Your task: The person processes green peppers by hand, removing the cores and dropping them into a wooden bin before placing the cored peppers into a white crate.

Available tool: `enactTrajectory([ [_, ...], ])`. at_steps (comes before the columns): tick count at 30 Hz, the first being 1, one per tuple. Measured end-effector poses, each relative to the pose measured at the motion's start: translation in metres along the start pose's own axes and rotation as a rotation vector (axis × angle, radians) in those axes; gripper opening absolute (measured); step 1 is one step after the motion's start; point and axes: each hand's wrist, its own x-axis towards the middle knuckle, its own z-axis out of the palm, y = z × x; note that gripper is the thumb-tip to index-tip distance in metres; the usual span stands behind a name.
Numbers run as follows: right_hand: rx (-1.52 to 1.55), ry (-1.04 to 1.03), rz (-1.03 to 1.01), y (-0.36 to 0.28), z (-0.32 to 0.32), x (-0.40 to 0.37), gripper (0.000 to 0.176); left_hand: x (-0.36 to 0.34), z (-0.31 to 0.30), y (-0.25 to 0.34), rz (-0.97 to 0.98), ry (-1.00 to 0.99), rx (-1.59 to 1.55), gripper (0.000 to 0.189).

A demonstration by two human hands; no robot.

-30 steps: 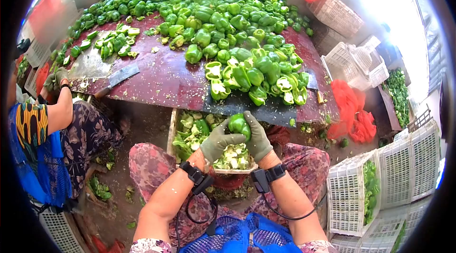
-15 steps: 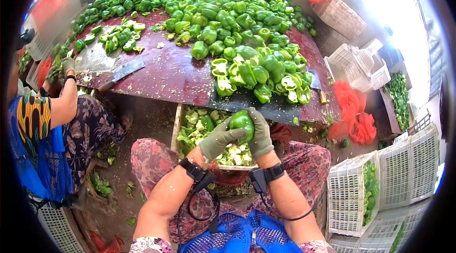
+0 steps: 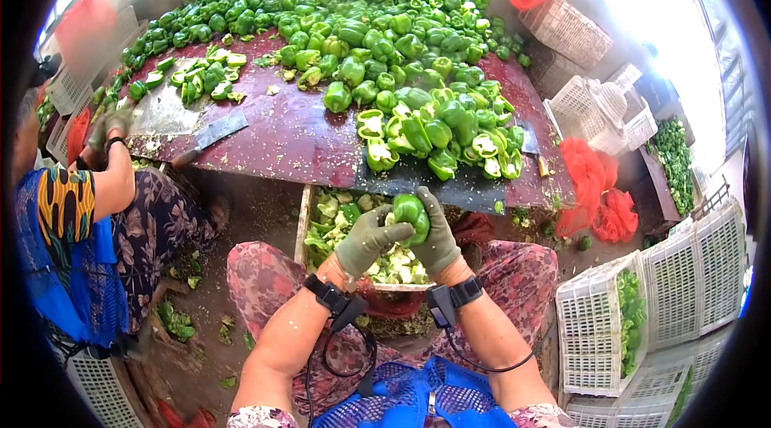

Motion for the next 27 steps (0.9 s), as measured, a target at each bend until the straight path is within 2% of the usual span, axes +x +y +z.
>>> enactTrajectory([
  [4, 0.298, 0.054, 0.152, -0.004, 0.015, -0.010, 0.085, 0.003, -0.008, -0.005, 0.005, 0.051, -0.034, 0.055],
  [7, 0.523, 0.227, 0.292, -0.035, 0.013, 0.006, 0.047, 0.007, -0.019, -0.013, 0.053, 0.140, 0.096, 0.065],
  [9, 1.061, 0.308, 0.695, -0.068, -0.010, 0.032, 0.031, 0.007, -0.024, -0.017, 0.092, 0.270, 0.297, 0.069],
  [10, 0.943, 0.398, 0.654, -0.069, -0.012, 0.038, 0.030, 0.005, -0.022, -0.011, 0.078, 0.260, 0.279, 0.076],
  [11, 0.974, 0.345, 0.640, -0.069, -0.024, 0.041, 0.029, 0.005, -0.022, -0.010, 0.035, 0.325, 0.447, 0.072],
  [13, 0.998, 0.380, 0.610, -0.085, -0.047, 0.052, 0.034, 0.005, -0.024, -0.008, -0.057, 0.439, 0.792, 0.064],
  [14, 1.060, 0.452, 0.618, -0.093, -0.052, 0.057, 0.035, 0.008, -0.034, -0.017, -0.065, 0.447, 1.135, 0.061],
  [17, 1.311, 0.384, 0.531, -0.073, -0.058, 0.060, 0.041, 0.011, -0.036, -0.031, 0.221, 0.521, 1.176, 0.055],
  [19, 0.499, 0.158, 0.668, -0.072, -0.029, 0.059, 0.032, 0.014, -0.029, -0.037, 0.277, 0.382, 0.905, 0.053],
  [20, -0.001, 0.083, 0.455, -0.039, -0.011, 0.048, 0.029, 0.016, -0.031, -0.048, 0.314, 0.318, 0.788, 0.053],
  [21, 0.226, 0.142, 0.551, -0.018, -0.002, 0.041, 0.028, 0.017, -0.035, -0.051, 0.349, 0.255, 0.668, 0.053],
  [22, 0.594, 0.179, 0.695, -0.020, -0.003, 0.039, 0.027, 0.012, -0.029, -0.040, 0.279, 0.218, 0.689, 0.055],
  [24, 1.230, 0.237, 0.919, -0.018, -0.007, 0.037, 0.026, 0.013, -0.020, -0.032, 0.337, 0.221, 0.677, 0.055],
  [25, 1.338, 0.145, 0.865, -0.014, -0.009, 0.027, 0.028, 0.013, -0.017, -0.033, 0.356, 0.206, 0.676, 0.055],
  [26, 1.439, 0.047, 0.814, -0.010, -0.012, 0.018, 0.031, 0.018, -0.018, -0.037, 0.481, 0.282, 0.907, 0.055],
  [27, 1.649, -0.074, 0.837, 0.013, -0.015, 0.010, 0.031, 0.018, -0.018, -0.041, 0.476, 0.282, 0.947, 0.054],
])
